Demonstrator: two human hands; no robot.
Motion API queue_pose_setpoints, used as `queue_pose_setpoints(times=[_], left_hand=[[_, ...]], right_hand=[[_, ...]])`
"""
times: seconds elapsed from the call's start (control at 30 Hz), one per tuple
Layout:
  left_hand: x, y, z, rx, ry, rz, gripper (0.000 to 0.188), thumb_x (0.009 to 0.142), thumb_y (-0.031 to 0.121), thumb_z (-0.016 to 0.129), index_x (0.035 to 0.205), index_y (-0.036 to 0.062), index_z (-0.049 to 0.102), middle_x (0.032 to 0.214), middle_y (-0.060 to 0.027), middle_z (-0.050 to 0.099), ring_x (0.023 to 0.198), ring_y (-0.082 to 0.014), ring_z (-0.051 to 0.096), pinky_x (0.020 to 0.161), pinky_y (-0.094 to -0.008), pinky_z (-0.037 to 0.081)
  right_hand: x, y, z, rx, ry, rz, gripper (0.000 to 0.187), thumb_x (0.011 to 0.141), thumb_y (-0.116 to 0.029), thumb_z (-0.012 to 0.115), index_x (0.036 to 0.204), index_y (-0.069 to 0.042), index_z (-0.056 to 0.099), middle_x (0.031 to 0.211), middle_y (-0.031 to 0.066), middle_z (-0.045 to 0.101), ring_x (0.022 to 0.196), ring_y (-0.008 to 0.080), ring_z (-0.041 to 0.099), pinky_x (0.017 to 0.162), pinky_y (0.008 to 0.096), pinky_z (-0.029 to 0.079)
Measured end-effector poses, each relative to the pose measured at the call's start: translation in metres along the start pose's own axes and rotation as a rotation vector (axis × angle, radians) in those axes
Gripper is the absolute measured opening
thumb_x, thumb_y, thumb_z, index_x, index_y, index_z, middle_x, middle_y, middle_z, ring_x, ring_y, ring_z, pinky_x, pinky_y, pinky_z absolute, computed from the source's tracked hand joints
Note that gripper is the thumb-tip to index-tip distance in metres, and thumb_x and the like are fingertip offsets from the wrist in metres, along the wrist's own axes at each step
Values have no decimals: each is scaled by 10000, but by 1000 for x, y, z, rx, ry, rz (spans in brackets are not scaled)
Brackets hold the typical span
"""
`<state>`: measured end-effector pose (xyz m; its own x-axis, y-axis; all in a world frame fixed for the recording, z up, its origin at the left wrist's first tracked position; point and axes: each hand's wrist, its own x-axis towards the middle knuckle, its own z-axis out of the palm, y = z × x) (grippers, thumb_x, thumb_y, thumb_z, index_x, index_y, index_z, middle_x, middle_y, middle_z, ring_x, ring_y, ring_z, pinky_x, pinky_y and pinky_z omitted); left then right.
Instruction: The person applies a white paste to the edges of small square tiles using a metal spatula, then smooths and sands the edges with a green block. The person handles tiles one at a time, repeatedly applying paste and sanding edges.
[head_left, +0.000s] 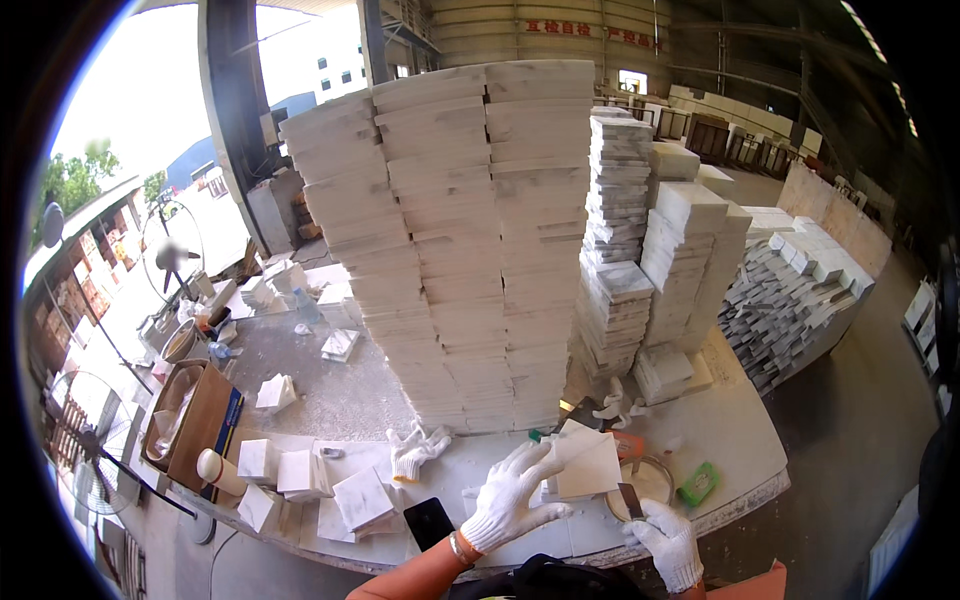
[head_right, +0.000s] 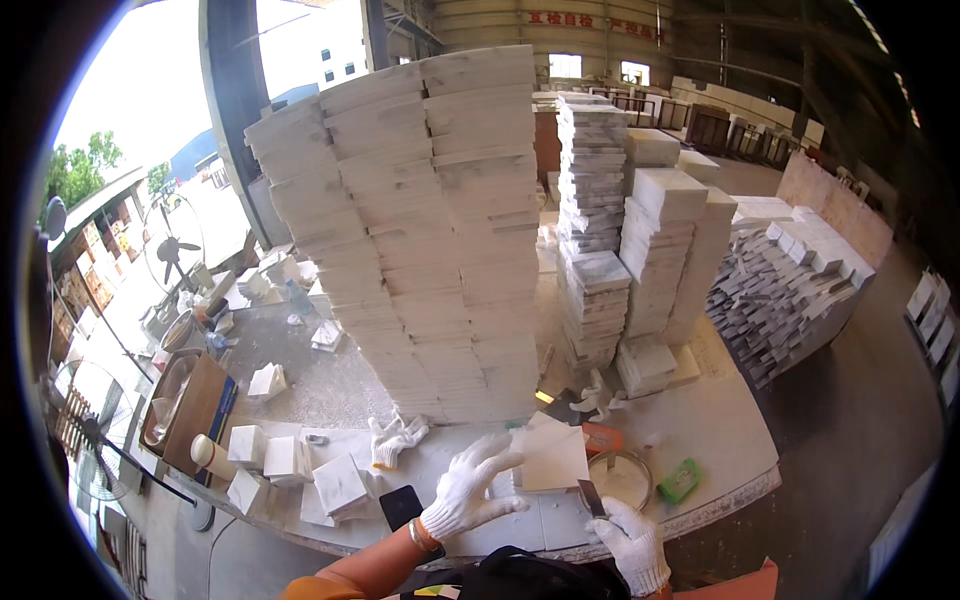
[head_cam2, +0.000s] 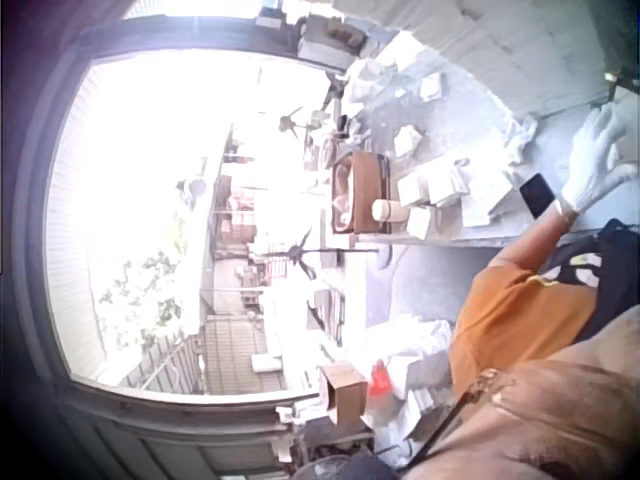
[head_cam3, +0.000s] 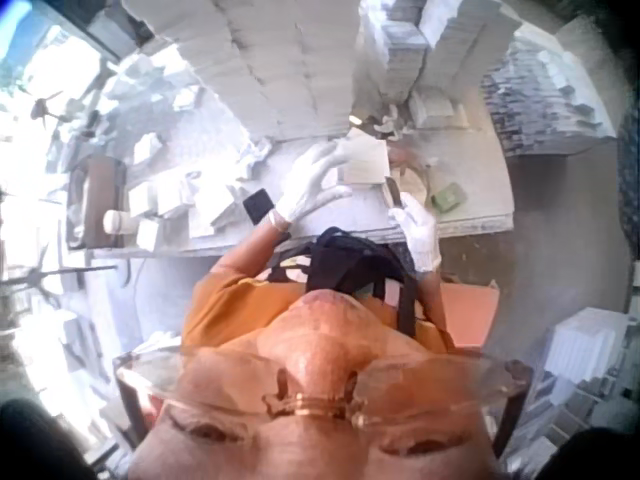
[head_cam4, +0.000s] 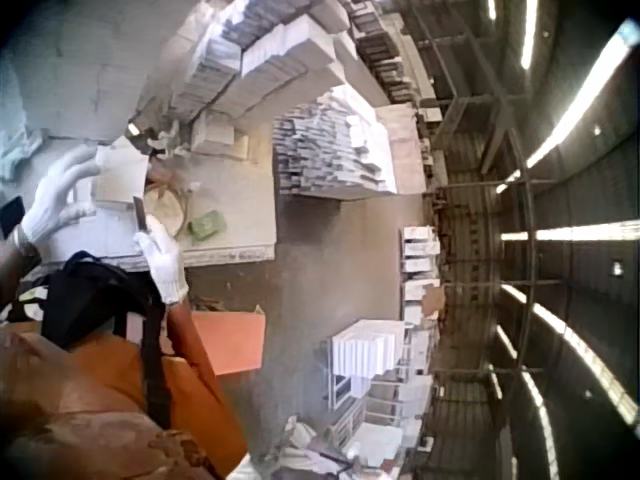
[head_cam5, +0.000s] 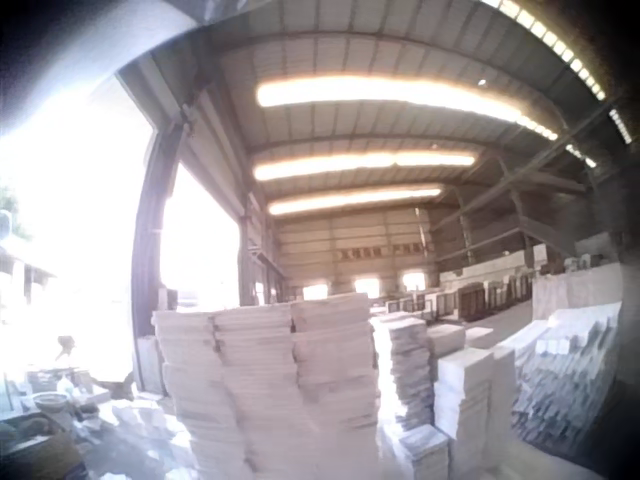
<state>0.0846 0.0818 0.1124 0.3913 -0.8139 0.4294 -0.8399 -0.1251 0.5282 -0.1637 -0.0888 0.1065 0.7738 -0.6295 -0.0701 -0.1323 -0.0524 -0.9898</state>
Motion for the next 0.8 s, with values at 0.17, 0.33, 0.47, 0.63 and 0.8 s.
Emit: queue_pose_setpoints(times=[0.17,0.33,0.47,0.63,0.8], left_hand=[[35,10,38,214,-187,122,1124,629,583,872,1527,95,405,1533,-227,404,1395,-484,372,1111,-578,342],[59,15,50,286,-252,141,1132,612,514,885,1540,103,382,1484,-227,441,1398,-451,388,1082,-573,374],[63,10,57,281,-184,85,942,588,399,872,1410,142,492,1350,-162,527,1304,-381,493,1003,-544,457],[73,26,33,174,-163,50,807,602,361,869,1317,139,569,1260,-131,581,1181,-387,577,991,-511,485],[69,22,21,-130,-183,-208,924,664,452,888,1445,108,534,1410,-167,567,1321,-383,528,1096,-469,438]], right_hand=[[-15,-16,-10,59,123,67,175,966,-49,626,1098,65,636,926,154,749,805,176,726,734,292,588],[-23,-13,-29,149,159,129,164,1005,-65,591,1142,22,615,936,106,706,795,144,662,725,281,555],[-11,-7,-38,198,96,174,86,1038,-95,572,1077,-28,608,856,42,658,752,104,610,697,264,524],[20,9,-51,134,-44,40,89,1040,-107,575,1078,-34,611,837,28,646,741,104,606,713,275,522],[46,0,-64,310,-59,56,188,980,-32,570,1159,24,585,921,139,701,787,185,690,724,314,578]])
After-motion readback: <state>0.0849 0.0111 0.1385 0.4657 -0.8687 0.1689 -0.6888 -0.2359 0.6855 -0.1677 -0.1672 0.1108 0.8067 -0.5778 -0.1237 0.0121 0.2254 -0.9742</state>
